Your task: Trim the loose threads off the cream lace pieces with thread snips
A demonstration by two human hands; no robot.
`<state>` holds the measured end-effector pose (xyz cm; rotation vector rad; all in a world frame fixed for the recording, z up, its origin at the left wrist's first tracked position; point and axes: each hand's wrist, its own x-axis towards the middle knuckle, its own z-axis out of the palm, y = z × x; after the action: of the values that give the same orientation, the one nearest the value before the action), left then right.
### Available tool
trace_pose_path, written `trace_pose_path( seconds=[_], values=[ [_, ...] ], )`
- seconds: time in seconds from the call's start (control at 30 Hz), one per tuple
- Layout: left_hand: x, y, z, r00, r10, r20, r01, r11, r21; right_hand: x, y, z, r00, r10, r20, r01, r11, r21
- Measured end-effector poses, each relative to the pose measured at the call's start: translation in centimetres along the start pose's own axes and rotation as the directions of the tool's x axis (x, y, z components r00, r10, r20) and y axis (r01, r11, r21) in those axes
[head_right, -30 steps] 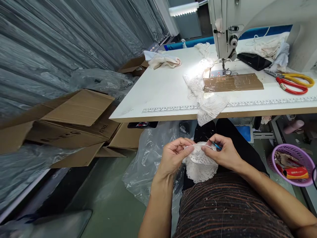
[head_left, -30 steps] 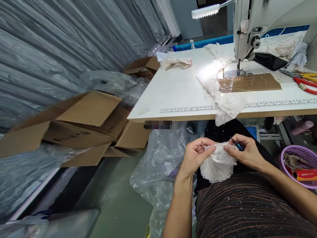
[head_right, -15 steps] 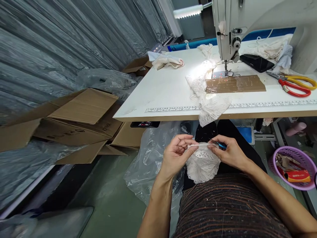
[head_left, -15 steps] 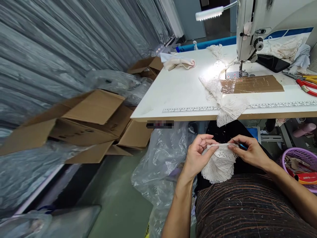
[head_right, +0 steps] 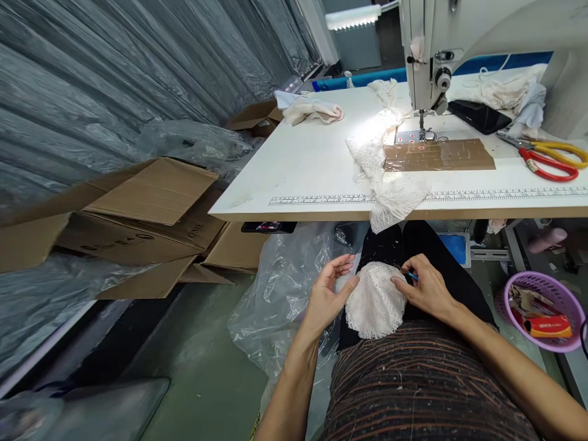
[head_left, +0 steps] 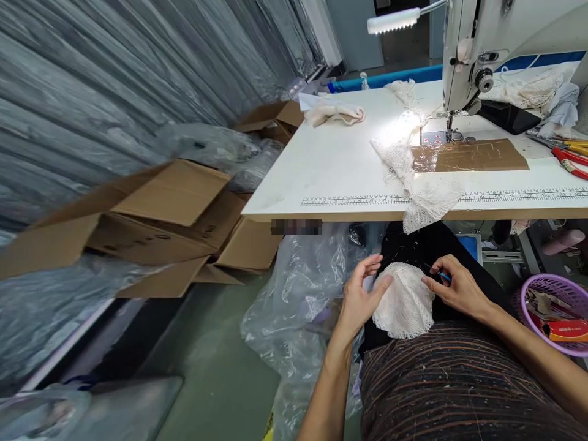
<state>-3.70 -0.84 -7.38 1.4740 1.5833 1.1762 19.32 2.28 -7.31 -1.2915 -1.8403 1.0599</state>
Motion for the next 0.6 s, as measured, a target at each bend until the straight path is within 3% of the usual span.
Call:
trace_pose_path(
  seconds=[0.1, 0.17, 0.27, 0.37, 0.47, 0.53, 0.6],
  values=[
    [-1.6, -1.7, 0.0, 0.993, 0.051, 0.110, -0.066, 0.989, 0.135, 0.2, -0.4, 0.3, 0.998, -0.055, 0.025, 0.056, 0.998, -0.004],
    [-2.5, -2.9, 0.2, 0.991, 0.019, 0.135, -0.044, 0.982, 0.185, 0.6, -0.8, 0.9, 0.985, -0.141, 0.095, 0.142, 0.990, -0.002],
    [-3.1, -5.0, 0.9, 0.992, -0.081, 0.096, 0.064, 0.984, 0.166, 1.5, -0.3, 2.2, 0.937, -0.236, 0.259, 0.262, 0.963, -0.067],
    [-3.4, -6.3, 2.0, 0.990, -0.137, 0.022, 0.133, 0.984, 0.120, 2.4, 1.4, 3.5, 0.909, -0.174, 0.378, 0.254, 0.951, -0.174],
    [-3.6, -5.9, 3.0, 0.981, -0.181, -0.076, 0.189, 0.974, 0.123, 2.8, 3.0, 4.1, 0.918, -0.156, 0.364, 0.211, 0.971, -0.115],
    [-3.7, -5.0, 3.4, 0.971, -0.202, -0.127, 0.220, 0.965, 0.146, 2.8, 3.7, 4.1, 0.936, -0.179, 0.303, 0.182, 0.983, 0.017],
    [-3.9, -3.9, 3.6, 0.964, -0.211, -0.161, 0.237, 0.958, 0.160, 2.9, 4.3, 3.9, 0.971, -0.113, 0.209, 0.083, 0.985, 0.148]
  ],
)
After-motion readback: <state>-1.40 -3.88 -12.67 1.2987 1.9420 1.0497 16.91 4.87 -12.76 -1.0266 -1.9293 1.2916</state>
